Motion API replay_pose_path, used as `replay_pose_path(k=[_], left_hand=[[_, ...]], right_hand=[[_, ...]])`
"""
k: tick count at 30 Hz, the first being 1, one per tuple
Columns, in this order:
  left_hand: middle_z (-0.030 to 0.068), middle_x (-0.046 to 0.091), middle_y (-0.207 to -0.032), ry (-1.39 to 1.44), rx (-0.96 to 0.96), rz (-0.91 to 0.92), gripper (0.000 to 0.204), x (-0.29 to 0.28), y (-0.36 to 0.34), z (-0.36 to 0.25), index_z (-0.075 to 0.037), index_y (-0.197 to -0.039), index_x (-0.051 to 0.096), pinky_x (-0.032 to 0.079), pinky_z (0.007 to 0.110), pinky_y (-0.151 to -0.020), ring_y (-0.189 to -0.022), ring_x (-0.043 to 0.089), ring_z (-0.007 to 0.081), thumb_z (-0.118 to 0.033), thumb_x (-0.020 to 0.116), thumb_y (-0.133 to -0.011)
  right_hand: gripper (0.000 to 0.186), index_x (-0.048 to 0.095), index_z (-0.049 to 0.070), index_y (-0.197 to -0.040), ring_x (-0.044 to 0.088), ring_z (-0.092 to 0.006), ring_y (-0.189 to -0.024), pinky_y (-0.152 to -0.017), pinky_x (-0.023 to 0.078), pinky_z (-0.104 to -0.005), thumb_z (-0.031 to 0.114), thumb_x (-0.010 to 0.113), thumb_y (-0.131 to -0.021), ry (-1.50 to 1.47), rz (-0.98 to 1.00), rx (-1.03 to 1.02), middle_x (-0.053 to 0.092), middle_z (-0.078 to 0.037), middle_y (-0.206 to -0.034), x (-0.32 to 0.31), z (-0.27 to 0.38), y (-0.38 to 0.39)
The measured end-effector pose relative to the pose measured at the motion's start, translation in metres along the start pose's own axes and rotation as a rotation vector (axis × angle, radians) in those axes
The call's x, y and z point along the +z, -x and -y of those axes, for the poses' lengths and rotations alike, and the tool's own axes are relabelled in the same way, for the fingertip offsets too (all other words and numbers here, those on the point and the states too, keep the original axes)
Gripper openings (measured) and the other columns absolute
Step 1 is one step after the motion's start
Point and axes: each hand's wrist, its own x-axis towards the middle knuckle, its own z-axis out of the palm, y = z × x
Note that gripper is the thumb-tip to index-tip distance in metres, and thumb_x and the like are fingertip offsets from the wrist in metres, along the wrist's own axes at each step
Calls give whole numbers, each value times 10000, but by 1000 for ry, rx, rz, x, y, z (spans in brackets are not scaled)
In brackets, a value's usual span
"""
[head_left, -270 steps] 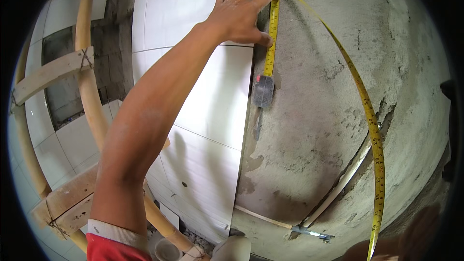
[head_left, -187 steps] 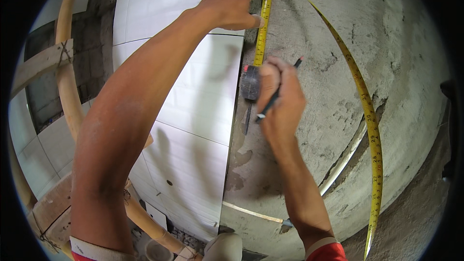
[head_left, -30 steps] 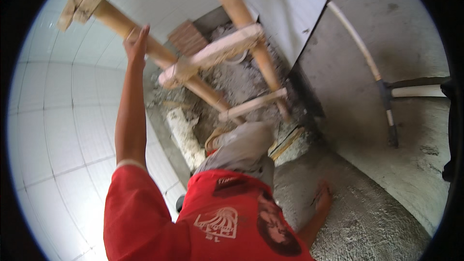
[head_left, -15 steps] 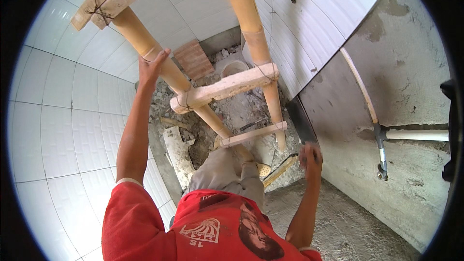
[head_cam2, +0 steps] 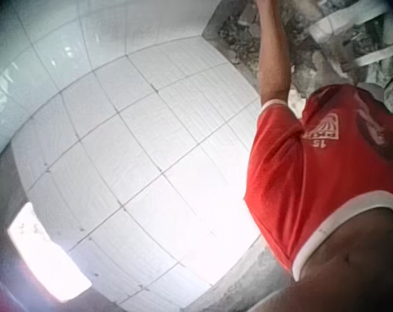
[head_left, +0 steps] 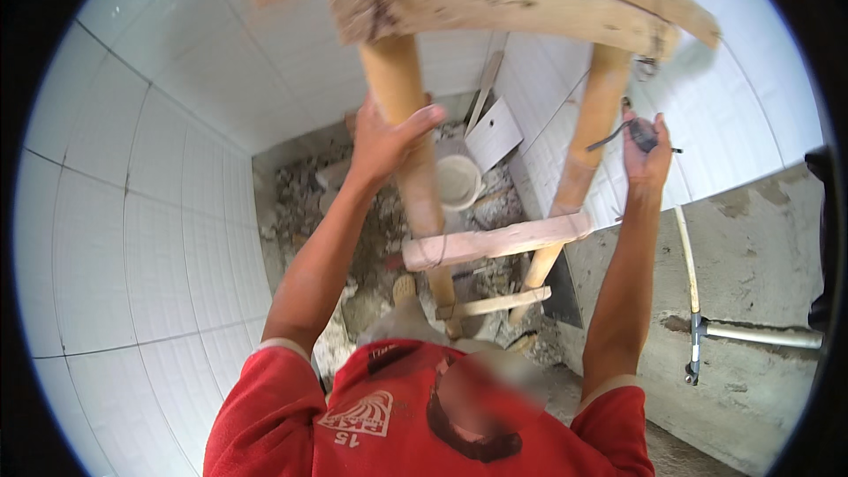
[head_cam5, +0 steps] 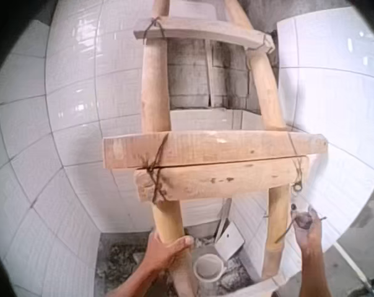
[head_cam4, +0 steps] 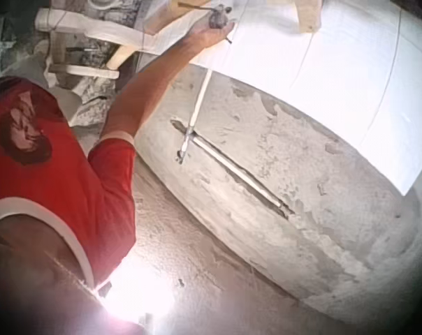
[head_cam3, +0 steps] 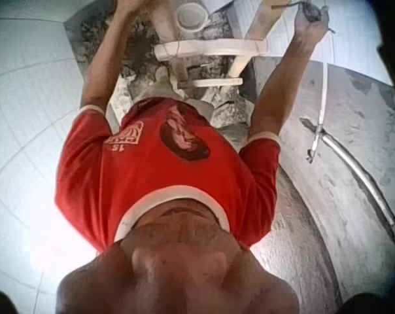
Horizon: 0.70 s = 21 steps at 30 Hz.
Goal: The person measures a wall with a tape measure and marks it with a pencil. They then position a dark tile against the wall to check fit and alignment.
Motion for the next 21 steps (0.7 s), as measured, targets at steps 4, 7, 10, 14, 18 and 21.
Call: replay_pose_path(k=[4,7,10,14,18,21], left_hand=[[81,703,-984,-41,73,-34,632,-2,0,2,-7,-1139,598,556,335,-796,-885,670,163,-357,924,-726],[118,700,-1006,-96,57,-47,719,-2,-1,1,17,-1186,578,557,360,-828,-900,679,201,-395,925,-709],[134,695,-1039,-178,156,-108,733,1,-2,-2,27,-1199,572,556,362,-841,-921,678,210,-395,922,-712],[119,685,-1053,-41,144,-154,688,10,-5,-8,23,-1183,574,555,374,-835,-933,666,209,-331,917,-703],[103,684,-1040,-31,121,-202,621,15,6,-21,10,-1172,579,555,375,-819,-917,663,203,-258,888,-704],[94,689,-1017,-54,90,-233,588,15,30,-37,4,-1158,589,556,370,-811,-903,664,195,-233,876,-703]], right_hand=[[273,604,-7,-1078,650,-304,-1045,-1018,522,-490,263,629,-1041,43,169,123,670,-142,-973,9,-20,-11],[339,609,10,-1141,665,-275,-1041,-1010,531,-467,339,590,-1060,159,223,167,687,-140,-1047,18,-20,-11],[371,605,-2,-1184,674,-286,-1056,-993,539,-463,347,592,-1058,195,358,186,695,-151,-1110,22,-16,-12],[366,600,8,-1214,667,-275,-1090,-994,534,-452,325,622,-1034,184,272,181,689,-139,-1160,21,-24,-16],[304,593,30,-1217,643,-256,-1138,-1010,520,-437,253,622,-1012,236,311,40,671,-112,-1189,24,-29,-10],[373,578,14,-1269,641,-272,-1153,-1019,519,-468,280,638,-1015,237,369,31,655,-120,-1226,24,-11,9]])
